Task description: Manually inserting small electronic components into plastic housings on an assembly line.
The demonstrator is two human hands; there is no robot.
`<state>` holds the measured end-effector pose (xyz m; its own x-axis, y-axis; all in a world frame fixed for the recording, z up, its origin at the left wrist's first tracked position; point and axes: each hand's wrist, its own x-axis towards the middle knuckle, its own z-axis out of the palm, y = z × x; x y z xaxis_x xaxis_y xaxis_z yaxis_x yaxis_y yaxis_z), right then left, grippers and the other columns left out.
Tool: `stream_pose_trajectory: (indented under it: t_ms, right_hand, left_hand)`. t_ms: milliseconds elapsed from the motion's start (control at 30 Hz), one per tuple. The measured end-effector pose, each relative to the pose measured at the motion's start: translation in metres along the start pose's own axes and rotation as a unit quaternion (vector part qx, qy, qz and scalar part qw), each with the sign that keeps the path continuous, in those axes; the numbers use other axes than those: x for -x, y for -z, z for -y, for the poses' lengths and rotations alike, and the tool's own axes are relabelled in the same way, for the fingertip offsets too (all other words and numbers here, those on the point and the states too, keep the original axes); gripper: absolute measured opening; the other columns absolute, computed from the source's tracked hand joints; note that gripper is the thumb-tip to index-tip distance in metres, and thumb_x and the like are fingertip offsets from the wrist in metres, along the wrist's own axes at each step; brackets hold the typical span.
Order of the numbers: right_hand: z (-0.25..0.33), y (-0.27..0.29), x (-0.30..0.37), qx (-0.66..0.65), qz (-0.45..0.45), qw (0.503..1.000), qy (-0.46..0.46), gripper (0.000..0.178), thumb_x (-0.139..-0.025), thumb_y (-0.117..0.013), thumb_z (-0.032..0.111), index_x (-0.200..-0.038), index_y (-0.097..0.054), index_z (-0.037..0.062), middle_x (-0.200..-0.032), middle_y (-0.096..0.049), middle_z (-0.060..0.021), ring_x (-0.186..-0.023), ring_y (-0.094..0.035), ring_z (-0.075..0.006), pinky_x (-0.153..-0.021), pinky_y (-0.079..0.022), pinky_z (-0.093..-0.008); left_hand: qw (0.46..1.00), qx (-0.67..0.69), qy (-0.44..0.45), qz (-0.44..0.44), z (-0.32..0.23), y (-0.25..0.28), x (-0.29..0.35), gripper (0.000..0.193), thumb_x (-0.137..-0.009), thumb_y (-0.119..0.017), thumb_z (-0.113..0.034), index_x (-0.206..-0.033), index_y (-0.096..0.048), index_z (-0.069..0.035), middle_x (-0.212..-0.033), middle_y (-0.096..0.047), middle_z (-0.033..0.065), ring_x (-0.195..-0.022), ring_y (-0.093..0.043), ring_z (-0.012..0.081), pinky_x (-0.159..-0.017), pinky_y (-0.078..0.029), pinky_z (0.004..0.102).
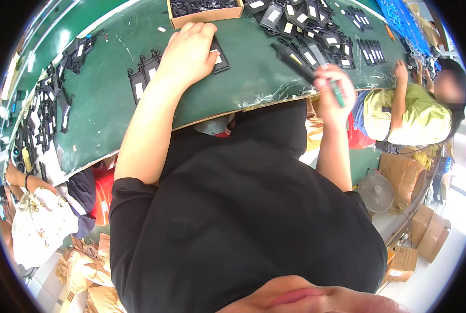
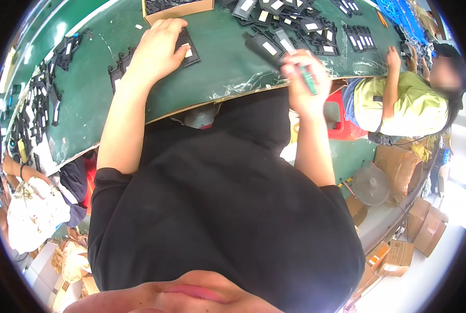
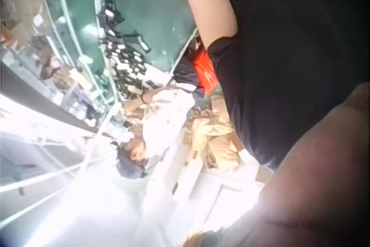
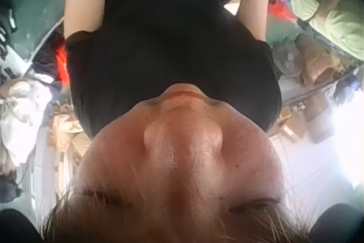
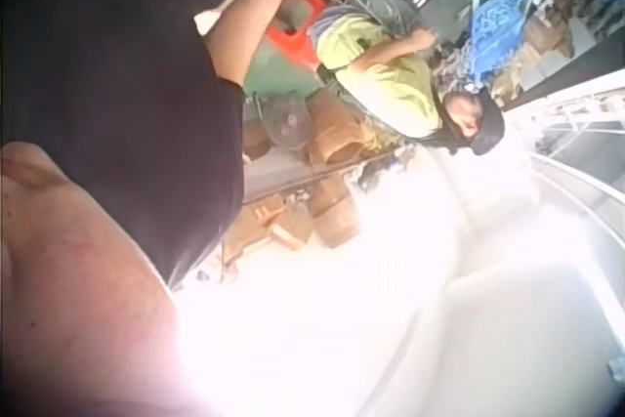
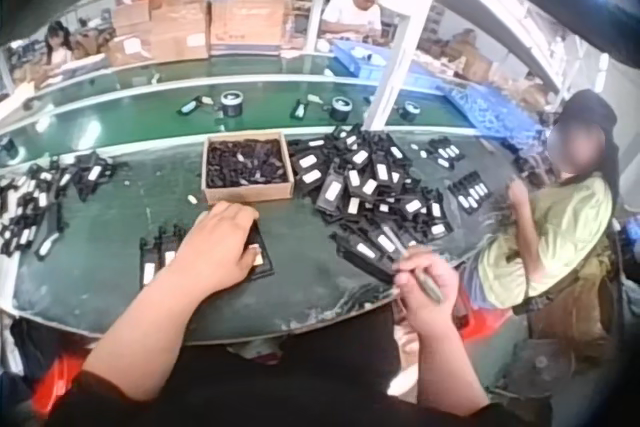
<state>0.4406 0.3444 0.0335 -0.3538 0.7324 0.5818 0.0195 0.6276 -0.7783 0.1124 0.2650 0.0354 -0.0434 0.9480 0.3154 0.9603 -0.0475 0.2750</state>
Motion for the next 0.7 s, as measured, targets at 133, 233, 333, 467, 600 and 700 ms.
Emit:
stream_pose_trajectory:
  t_ms: [133, 233, 333, 467, 600, 700]
  right_hand:
    - [-0.025, 0.059, -0.036, 0.057, -0.156, 0.986, -0.030, 0.013, -0.092, -0.079, 0.006, -0.103, -0.072, 0.0040, -0.105, -0.073, -0.0061, -0.096, -0.066, -0.0139, -0.090, -0.053, -0.0292]
    - [-0.044, 0.088, -0.064, 0.312, -0.115, 0.942, 0.041, 0.010, -0.094, -0.076, 0.006, -0.103, -0.072, 0.0058, -0.102, -0.075, -0.0044, -0.089, -0.069, -0.0159, -0.085, -0.054, -0.0292]
    - [-0.053, 0.097, -0.082, 0.454, -0.045, 0.880, 0.134, 0.009, -0.091, -0.074, 0.006, -0.099, -0.071, 0.0090, -0.098, -0.073, -0.0061, -0.088, -0.068, -0.0252, -0.080, -0.054, -0.0347]
    - [-0.068, 0.093, -0.095, 0.489, 0.022, 0.853, 0.181, 0.011, -0.090, -0.073, 0.004, -0.099, -0.071, 0.0098, -0.099, -0.073, -0.0057, -0.092, -0.066, -0.0295, -0.083, -0.053, -0.0385]
    - [-0.060, 0.066, -0.096, 0.447, -0.029, 0.876, 0.179, 0.009, -0.089, -0.076, 0.007, -0.097, -0.072, 0.0088, -0.097, -0.074, -0.0071, -0.091, -0.066, -0.0294, -0.082, -0.053, -0.0381]
    - [-0.065, 0.035, -0.081, 0.185, -0.134, 0.972, 0.061, 0.013, -0.100, -0.069, 0.014, -0.100, -0.076, 0.0036, -0.091, -0.075, -0.0048, -0.079, -0.065, -0.0143, -0.075, -0.051, -0.0295]
  left_hand:
    - [1.000, 0.023, 0.009, 0.011, -0.011, -0.005, -0.004, 0.044, -0.087, -0.078, -0.017, -0.124, -0.060, -0.002, -0.114, -0.069, 0.0137, -0.115, -0.063, 0.0313, -0.101, -0.049, 0.0445]
    - [0.999, 0.033, -0.013, -0.012, -0.014, -0.010, -0.006, 0.041, -0.086, -0.079, -0.020, -0.118, -0.060, -0.003, -0.107, -0.070, 0.0121, -0.108, -0.065, 0.0302, -0.099, -0.050, 0.0440]
    - [0.998, 0.055, -0.004, 0.009, -0.018, -0.010, -0.007, 0.040, -0.085, -0.081, -0.021, -0.114, -0.059, -0.003, -0.106, -0.070, 0.0124, -0.106, -0.066, 0.0302, -0.097, -0.050, 0.0434]
    - [0.998, 0.065, -0.016, 0.005, -0.016, -0.012, -0.007, 0.038, -0.084, -0.081, -0.023, -0.109, -0.060, -0.004, -0.104, -0.069, 0.0124, -0.106, -0.066, 0.0304, -0.096, -0.051, 0.0431]
    - [0.998, 0.062, -0.018, 0.020, -0.017, -0.008, -0.008, 0.037, -0.085, -0.081, -0.024, -0.108, -0.060, -0.004, -0.103, -0.068, 0.0125, -0.105, -0.065, 0.0317, -0.095, -0.051, 0.0438]
    - [0.997, 0.070, -0.032, 0.005, -0.017, -0.009, -0.008, 0.035, -0.085, -0.082, -0.026, -0.105, -0.062, -0.005, -0.100, -0.068, 0.0114, -0.104, -0.065, 0.0315, -0.094, -0.052, 0.0436]
